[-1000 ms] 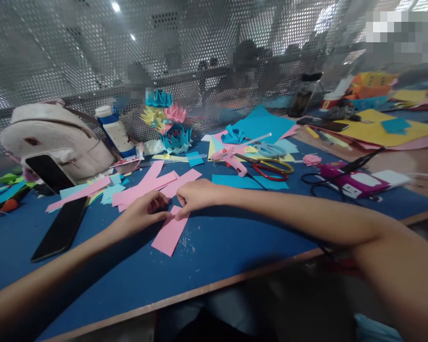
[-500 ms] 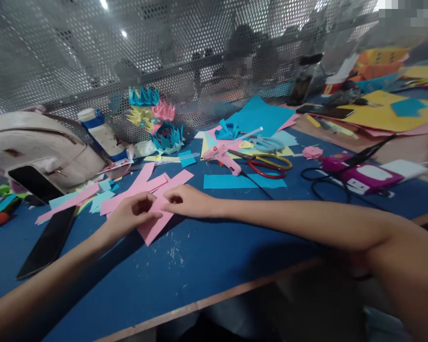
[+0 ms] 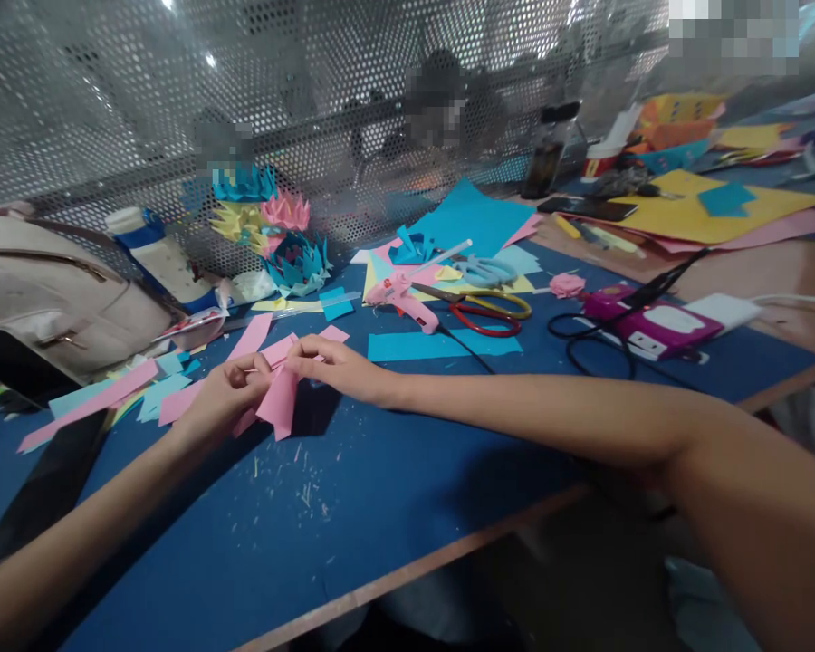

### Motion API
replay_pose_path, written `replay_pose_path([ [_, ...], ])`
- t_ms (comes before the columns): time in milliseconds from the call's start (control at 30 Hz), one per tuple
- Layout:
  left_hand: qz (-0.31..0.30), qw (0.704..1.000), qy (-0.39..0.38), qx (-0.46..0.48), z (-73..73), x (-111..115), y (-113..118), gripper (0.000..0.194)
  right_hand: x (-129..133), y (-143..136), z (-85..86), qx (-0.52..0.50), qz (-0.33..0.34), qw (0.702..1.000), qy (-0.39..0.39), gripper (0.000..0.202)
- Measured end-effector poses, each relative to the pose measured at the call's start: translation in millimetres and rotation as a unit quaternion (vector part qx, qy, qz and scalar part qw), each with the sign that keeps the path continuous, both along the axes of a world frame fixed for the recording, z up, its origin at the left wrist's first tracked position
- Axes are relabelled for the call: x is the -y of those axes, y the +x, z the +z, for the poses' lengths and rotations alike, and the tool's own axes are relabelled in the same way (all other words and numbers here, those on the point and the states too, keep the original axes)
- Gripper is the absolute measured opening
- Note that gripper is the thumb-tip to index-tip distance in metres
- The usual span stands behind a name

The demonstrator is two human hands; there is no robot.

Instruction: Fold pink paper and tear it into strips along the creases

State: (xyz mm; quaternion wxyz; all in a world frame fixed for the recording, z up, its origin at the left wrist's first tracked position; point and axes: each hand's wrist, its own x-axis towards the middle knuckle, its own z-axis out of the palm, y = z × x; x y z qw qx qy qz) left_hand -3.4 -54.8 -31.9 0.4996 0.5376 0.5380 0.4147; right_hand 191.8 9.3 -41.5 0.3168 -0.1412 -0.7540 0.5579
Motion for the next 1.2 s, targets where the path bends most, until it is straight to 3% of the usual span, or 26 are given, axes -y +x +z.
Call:
replay_pose_path([
  [233, 0.052, 0.996, 0.053, -0.056, -11.6, 0.5, -6.9, 0.029, 1.2, 3.1, 4.2, -0.004, 0.015, 0.998, 0.058, 0.037],
  [433, 0.032, 0.994, 0.062, -0.088, -12.2, 3.4, -11.4, 0.024, 11.0, 4.4, 12.1, 0.0, 0.08, 0.993, 0.084, 0.056],
  [533, 0.025, 0.994, 0.06, -0.086, -9.7, 5.7, -10.2, 0.024, 11.4, 3.3, 11.2, 0.017, 0.062, 0.99, 0.127, 0.064],
  [700, 0.001, 0.995, 0.071, -0.065, -9.9, 8.5, -9.3, 0.028, 4.0, 3.1, 7.4, 0.061, -0.066, 0.962, 0.258, 0.044],
  [900, -0.036, 0.996, 0.0, 0.076, -14.4, 12.5, -6.4, 0.044, 1.8, 2.3, 3.3, 0.083, -0.107, 0.953, 0.269, 0.02],
  [1100, -0.038, 0.997, 0.055, -0.032, -9.5, 15.8, -2.1, 0.06, 3.1, 1.1, 1.4, 0.072, -0.1, 0.951, 0.285, 0.017],
  [1200, -0.026, 0.995, 0.079, -0.05, -9.1, 15.1, -2.2, 0.06, 0.6, 0.9, -0.8, 0.052, -0.125, 0.965, 0.227, 0.03],
])
